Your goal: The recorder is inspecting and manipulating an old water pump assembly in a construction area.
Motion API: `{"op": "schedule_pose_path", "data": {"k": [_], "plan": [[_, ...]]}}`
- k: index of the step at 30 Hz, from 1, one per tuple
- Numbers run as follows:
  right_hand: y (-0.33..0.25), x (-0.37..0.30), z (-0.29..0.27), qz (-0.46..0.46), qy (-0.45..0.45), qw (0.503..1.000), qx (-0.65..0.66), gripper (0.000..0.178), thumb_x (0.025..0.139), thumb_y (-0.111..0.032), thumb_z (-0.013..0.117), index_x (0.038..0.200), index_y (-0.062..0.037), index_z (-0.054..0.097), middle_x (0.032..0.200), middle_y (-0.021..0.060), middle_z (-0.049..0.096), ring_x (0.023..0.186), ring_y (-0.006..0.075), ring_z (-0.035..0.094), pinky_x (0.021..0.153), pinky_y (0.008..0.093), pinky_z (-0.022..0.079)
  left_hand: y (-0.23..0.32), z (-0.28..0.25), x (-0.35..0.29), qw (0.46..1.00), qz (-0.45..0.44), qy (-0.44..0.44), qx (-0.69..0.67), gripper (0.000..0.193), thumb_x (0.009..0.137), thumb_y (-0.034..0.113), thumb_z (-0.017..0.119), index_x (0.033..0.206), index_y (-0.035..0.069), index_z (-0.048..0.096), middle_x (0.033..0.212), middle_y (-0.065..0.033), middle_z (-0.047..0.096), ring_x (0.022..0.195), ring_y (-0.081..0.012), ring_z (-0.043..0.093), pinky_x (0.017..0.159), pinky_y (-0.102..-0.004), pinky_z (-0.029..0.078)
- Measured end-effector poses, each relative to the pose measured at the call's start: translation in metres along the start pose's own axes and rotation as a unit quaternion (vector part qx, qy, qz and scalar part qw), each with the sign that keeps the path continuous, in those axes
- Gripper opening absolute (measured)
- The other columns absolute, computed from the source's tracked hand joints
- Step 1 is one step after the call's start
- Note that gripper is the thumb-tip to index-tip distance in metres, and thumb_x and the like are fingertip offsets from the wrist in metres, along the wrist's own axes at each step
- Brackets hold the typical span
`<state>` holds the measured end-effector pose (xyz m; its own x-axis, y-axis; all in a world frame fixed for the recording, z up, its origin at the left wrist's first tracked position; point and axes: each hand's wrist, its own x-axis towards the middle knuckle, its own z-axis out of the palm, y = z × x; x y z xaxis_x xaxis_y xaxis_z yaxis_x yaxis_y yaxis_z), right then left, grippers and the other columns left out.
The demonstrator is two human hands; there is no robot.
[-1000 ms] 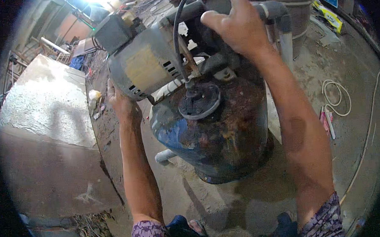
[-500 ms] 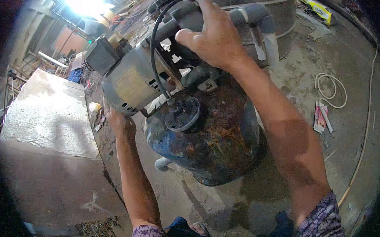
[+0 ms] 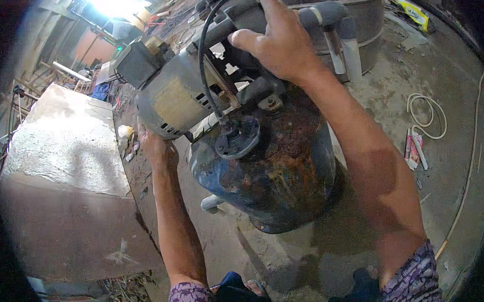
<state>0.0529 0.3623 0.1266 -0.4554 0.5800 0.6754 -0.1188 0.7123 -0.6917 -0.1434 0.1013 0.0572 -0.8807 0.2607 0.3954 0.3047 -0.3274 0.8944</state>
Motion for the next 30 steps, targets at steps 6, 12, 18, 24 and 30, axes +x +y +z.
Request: {"op": "schedule_pose_path", "data": {"k": [6, 12, 18, 24, 30], "plan": [[0.007, -0.001, 0.005, -0.007, 0.008, 1.000, 0.000, 0.079, 0.080, -0.030, 0.069, 0.144, 0.0056, 0.038, 0.136, 0.0318, 0.050, 0.129, 0.0471, 0.046, 0.111, 0.0509, 0.034, 0.004, 0.003, 0.004, 0.998, -0.031, 0.047, 0.034, 0.033, 0.097, 0.017, 0.063, 0.125, 0.003, 0.056, 0.109, -0.0080, 0.066, 0.091, -0.0171, 0.066, 0.076, -0.0311, 0.056], [0.009, 0.000, 0.007, -0.052, 0.022, 0.998, 0.014, 0.079, 0.084, -0.034, 0.073, 0.145, 0.0032, 0.038, 0.137, 0.0282, 0.050, 0.130, 0.0440, 0.046, 0.111, 0.0499, 0.034, 0.063, 0.031, -0.037, 0.930, 0.230, 0.073, 0.276, 0.028, 0.093, 0.014, 0.067, 0.116, -0.001, 0.062, 0.115, -0.0118, 0.063, 0.104, -0.0253, 0.063, 0.089, -0.0346, 0.051], [0.012, -0.004, 0.006, -0.021, 0.012, 0.999, 0.025, 0.083, 0.084, -0.037, 0.076, 0.147, 0.0005, 0.036, 0.140, 0.0256, 0.049, 0.132, 0.0427, 0.044, 0.111, 0.0481, 0.034, 0.087, 0.096, -0.076, 0.707, 0.406, -0.146, 0.560, 0.032, 0.087, 0.013, 0.072, 0.118, 0.008, 0.066, 0.138, -0.0180, 0.051, 0.137, -0.0400, 0.039, 0.115, -0.0526, 0.029], [0.020, -0.006, 0.014, -0.108, 0.114, 0.988, -0.007, 0.069, 0.077, -0.036, 0.082, 0.131, -0.0031, 0.055, 0.115, 0.0203, 0.066, 0.105, 0.0364, 0.063, 0.098, 0.0447, 0.044, 0.100, 0.124, -0.071, 0.636, 0.419, -0.213, 0.613, 0.036, 0.087, 0.028, 0.074, 0.122, 0.020, 0.069, 0.157, -0.0123, 0.032, 0.149, -0.0433, 0.014, 0.119, -0.0573, 0.017], [0.021, -0.013, 0.013, -0.085, 0.089, 0.992, -0.005, 0.083, 0.074, -0.050, 0.077, 0.140, -0.0078, 0.049, 0.128, 0.0241, 0.057, 0.123, 0.0427, 0.047, 0.110, 0.0523, 0.028, 0.096, 0.139, -0.044, 0.581, 0.454, -0.267, 0.621, 0.027, 0.095, 0.036, 0.064, 0.113, 0.018, 0.071, 0.160, -0.0104, 0.027, 0.151, -0.0434, 0.010, 0.119, -0.0621, 0.014]]}}
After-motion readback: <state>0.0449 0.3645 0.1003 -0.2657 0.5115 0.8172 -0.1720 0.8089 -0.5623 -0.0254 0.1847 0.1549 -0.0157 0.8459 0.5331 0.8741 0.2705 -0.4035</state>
